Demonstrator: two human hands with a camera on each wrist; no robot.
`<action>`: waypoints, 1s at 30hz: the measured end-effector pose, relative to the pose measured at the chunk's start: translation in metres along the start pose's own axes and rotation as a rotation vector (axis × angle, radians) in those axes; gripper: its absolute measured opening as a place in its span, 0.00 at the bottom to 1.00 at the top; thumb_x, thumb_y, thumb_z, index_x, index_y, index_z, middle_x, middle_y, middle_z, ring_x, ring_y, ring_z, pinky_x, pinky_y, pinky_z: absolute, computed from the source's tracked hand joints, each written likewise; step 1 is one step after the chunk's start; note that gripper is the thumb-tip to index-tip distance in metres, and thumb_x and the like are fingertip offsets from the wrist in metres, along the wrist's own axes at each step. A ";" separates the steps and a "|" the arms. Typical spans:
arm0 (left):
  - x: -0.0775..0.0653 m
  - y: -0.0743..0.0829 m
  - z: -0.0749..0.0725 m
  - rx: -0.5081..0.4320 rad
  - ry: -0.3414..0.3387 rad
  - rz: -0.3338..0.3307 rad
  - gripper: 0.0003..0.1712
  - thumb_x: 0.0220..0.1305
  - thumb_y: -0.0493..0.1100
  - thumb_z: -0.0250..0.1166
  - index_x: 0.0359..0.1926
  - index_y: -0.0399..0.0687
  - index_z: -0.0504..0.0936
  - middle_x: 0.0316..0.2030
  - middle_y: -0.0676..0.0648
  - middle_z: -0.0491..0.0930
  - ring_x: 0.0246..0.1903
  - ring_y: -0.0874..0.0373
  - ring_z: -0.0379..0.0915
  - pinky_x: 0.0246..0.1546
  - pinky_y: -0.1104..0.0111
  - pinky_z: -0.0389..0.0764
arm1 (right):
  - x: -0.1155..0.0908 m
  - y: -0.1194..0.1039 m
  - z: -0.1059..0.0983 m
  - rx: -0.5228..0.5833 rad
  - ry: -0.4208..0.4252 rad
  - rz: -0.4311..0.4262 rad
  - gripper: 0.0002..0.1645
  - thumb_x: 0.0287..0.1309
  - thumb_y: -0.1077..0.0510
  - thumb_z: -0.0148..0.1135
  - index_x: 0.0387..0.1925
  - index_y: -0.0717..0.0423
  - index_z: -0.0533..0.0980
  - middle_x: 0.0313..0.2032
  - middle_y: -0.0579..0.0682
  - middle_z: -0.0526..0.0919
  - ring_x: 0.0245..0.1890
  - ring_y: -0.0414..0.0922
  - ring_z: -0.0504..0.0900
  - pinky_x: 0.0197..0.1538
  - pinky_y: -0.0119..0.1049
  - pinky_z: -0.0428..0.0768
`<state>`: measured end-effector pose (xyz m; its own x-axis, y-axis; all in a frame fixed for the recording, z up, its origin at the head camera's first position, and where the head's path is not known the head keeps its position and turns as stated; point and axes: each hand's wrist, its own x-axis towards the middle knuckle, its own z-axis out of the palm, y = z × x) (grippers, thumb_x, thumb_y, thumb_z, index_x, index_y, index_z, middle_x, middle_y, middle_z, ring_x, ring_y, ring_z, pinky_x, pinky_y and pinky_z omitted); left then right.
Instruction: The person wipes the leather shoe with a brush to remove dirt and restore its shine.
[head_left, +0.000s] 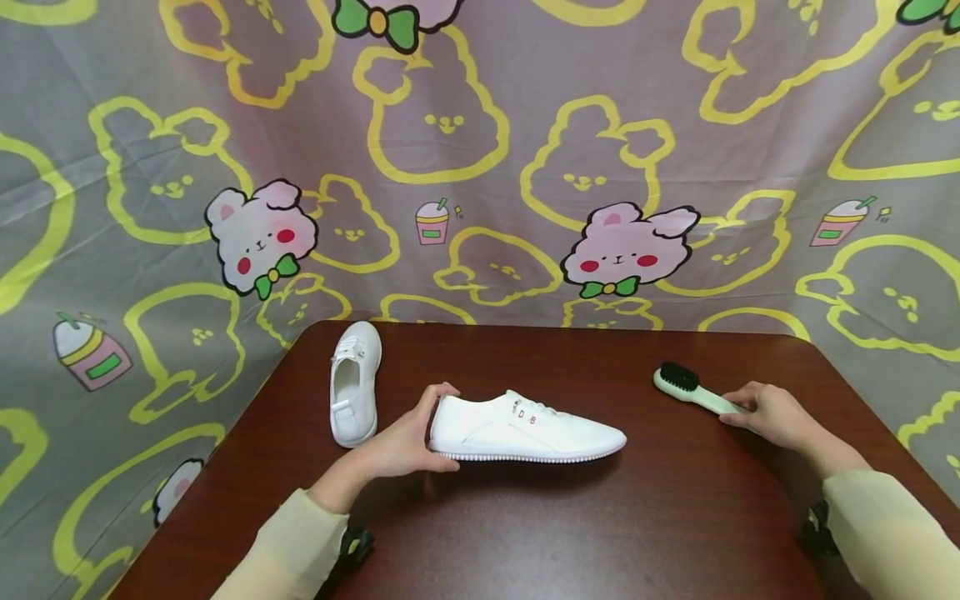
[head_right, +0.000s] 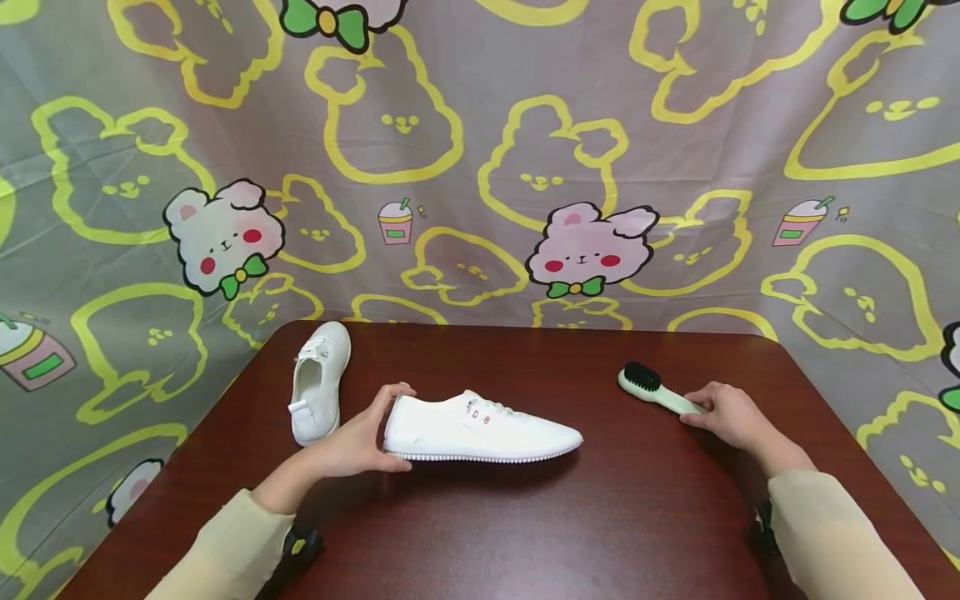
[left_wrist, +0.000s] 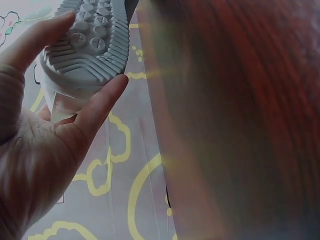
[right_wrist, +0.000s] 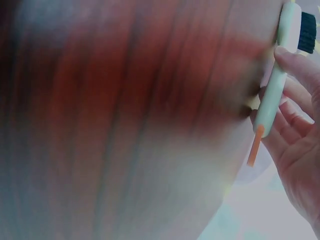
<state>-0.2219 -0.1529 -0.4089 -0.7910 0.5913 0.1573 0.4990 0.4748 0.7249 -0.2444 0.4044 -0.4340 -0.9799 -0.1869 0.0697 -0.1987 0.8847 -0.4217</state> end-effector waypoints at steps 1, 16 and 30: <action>0.000 0.000 0.000 0.002 -0.001 0.000 0.54 0.44 0.42 0.80 0.65 0.49 0.53 0.57 0.42 0.65 0.50 0.52 0.68 0.50 0.63 0.70 | -0.001 0.001 -0.001 -0.002 0.003 -0.006 0.24 0.52 0.55 0.73 0.45 0.69 0.81 0.35 0.55 0.80 0.31 0.47 0.72 0.30 0.38 0.69; 0.001 0.004 -0.002 0.012 -0.006 0.003 0.54 0.45 0.42 0.79 0.65 0.48 0.52 0.59 0.41 0.64 0.50 0.51 0.68 0.50 0.62 0.70 | -0.009 -0.014 -0.019 -0.002 0.131 -0.096 0.21 0.49 0.56 0.75 0.43 0.66 0.83 0.34 0.52 0.80 0.29 0.43 0.72 0.25 0.33 0.70; 0.000 0.002 -0.002 0.017 -0.009 0.005 0.54 0.46 0.42 0.79 0.65 0.48 0.52 0.60 0.41 0.64 0.51 0.51 0.68 0.50 0.61 0.71 | -0.014 -0.038 -0.029 0.272 0.018 -0.070 0.25 0.60 0.60 0.66 0.53 0.75 0.74 0.26 0.54 0.82 0.23 0.41 0.79 0.25 0.36 0.79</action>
<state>-0.2218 -0.1526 -0.4063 -0.7851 0.5997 0.1550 0.5093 0.4825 0.7126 -0.2235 0.3852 -0.3928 -0.9645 -0.2341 0.1224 -0.2567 0.7222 -0.6423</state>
